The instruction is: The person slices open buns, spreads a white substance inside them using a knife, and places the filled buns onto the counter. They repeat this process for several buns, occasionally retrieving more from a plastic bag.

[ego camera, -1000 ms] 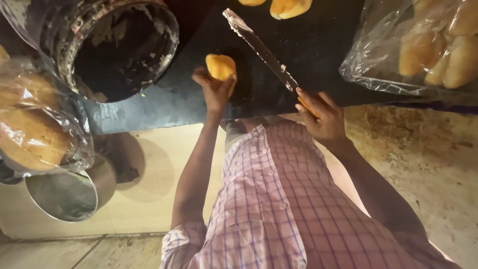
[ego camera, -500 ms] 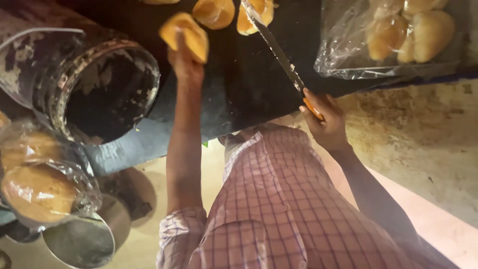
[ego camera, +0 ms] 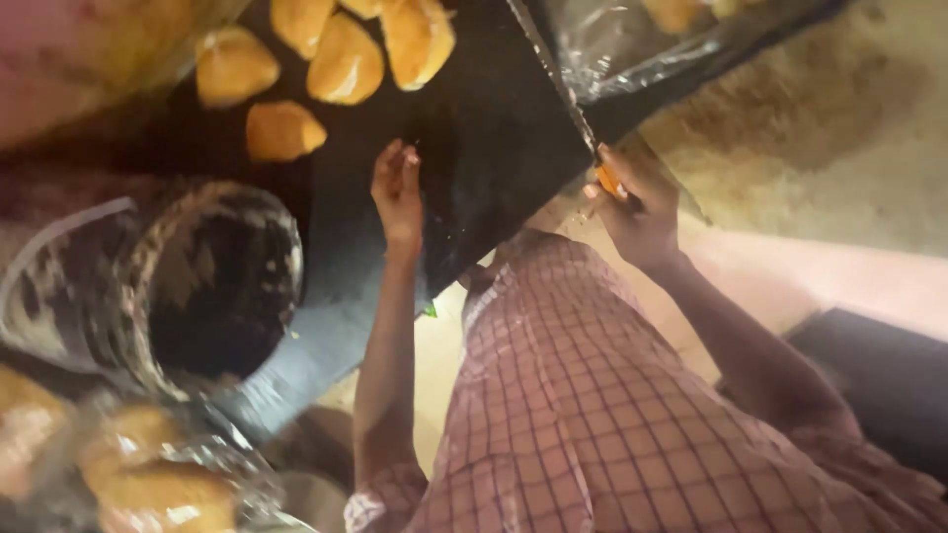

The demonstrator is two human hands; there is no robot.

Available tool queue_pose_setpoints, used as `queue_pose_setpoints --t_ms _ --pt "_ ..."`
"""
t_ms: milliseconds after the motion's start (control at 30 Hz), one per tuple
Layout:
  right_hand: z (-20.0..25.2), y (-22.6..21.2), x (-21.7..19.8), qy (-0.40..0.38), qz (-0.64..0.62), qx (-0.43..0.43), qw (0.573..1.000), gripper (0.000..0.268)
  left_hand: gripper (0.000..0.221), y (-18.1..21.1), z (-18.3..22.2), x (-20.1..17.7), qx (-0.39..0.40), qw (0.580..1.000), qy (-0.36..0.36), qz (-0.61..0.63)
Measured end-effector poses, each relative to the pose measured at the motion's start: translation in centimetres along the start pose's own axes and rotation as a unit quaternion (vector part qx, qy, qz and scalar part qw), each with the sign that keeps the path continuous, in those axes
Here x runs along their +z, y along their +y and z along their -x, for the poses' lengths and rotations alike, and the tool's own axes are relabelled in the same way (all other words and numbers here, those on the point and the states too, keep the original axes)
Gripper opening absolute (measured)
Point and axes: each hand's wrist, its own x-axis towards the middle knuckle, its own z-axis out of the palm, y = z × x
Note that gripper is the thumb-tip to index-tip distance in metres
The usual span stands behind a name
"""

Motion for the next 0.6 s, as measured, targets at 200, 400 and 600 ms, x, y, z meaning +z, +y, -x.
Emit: queue_pose_setpoints --t_ms 200,400,600 --pt "3.9 -1.7 -2.5 0.095 0.132 0.024 0.986 0.038 0.034 4.3 0.1 7.8 0.026 0.972 -0.232 0.003" --pt "3.6 -1.4 -3.3 0.191 0.049 0.170 0.965 0.038 0.047 10.8 -1.2 17.5 0.219 0.926 -0.267 -0.153" --pt "0.4 2.1 -6.4 0.213 -0.001 0.173 0.961 0.024 0.046 10.0 -9.9 25.4 0.370 0.812 -0.356 -0.277"
